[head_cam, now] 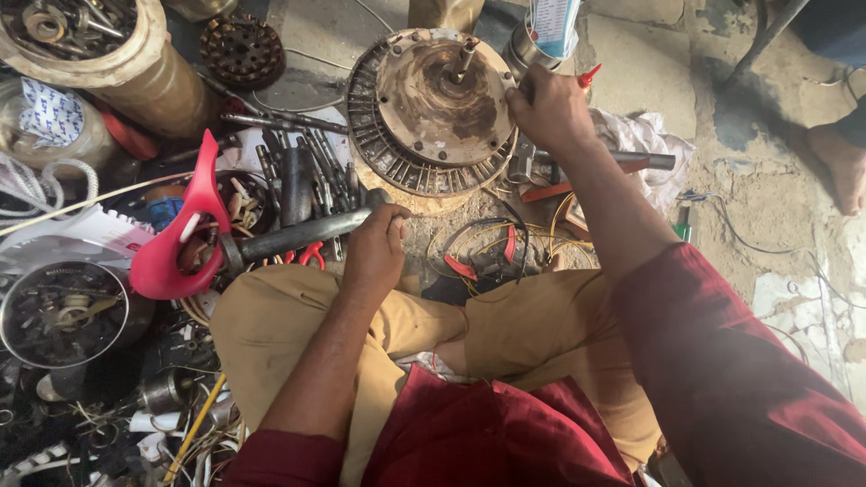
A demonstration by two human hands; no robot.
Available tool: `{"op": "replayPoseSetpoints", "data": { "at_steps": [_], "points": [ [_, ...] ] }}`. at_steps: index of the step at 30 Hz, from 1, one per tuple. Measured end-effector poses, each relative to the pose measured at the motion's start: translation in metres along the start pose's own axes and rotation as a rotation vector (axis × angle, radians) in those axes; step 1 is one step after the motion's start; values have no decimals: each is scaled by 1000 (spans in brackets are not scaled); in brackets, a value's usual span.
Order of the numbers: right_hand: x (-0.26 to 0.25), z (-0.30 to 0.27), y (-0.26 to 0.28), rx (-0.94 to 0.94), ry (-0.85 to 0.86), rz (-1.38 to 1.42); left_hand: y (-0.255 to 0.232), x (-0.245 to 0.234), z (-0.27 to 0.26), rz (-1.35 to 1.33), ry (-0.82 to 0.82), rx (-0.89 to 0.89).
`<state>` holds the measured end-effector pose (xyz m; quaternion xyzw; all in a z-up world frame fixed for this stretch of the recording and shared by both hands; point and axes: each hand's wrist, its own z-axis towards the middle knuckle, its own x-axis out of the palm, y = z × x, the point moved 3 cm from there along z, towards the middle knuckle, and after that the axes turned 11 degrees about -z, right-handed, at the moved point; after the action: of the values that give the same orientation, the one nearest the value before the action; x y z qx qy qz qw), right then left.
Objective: The person sits on the floor and uses a screwdriver and a metal tool to manipulate internal wires and components of a motor assembly. They turn the assembly over and use their hands to adjust connections within the housing.
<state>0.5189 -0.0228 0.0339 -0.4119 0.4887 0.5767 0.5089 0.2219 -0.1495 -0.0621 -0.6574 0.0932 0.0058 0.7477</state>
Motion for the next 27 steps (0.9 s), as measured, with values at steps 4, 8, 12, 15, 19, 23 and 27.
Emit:
{"op": "replayPoseSetpoints", "data": {
  "at_steps": [4, 8, 12, 15, 19, 23, 27],
  "points": [
    [8, 3, 6, 30, -14, -28, -1, -1, 0, 29, -13, 18],
    [-5, -3, 17, 214, 70, -120, 1, -1, 1, 12, -32, -18],
    [-7, -19, 13, 53, -136, 296, 4, -1, 1, 30, -42, 16],
    [9, -23, 10, -55, -344, 402, 6, 1, 2, 29, -35, 17],
    [25, -17, -6, 273, -133, 433, 6, 0, 0, 24, -43, -28],
    [24, -25, -11, 207, -138, 505, 1, -1, 2, 23, -43, 28],
    [34, -24, -12, 295, -104, 739, -1, -1, -1, 57, -32, -18]
  ]
}}
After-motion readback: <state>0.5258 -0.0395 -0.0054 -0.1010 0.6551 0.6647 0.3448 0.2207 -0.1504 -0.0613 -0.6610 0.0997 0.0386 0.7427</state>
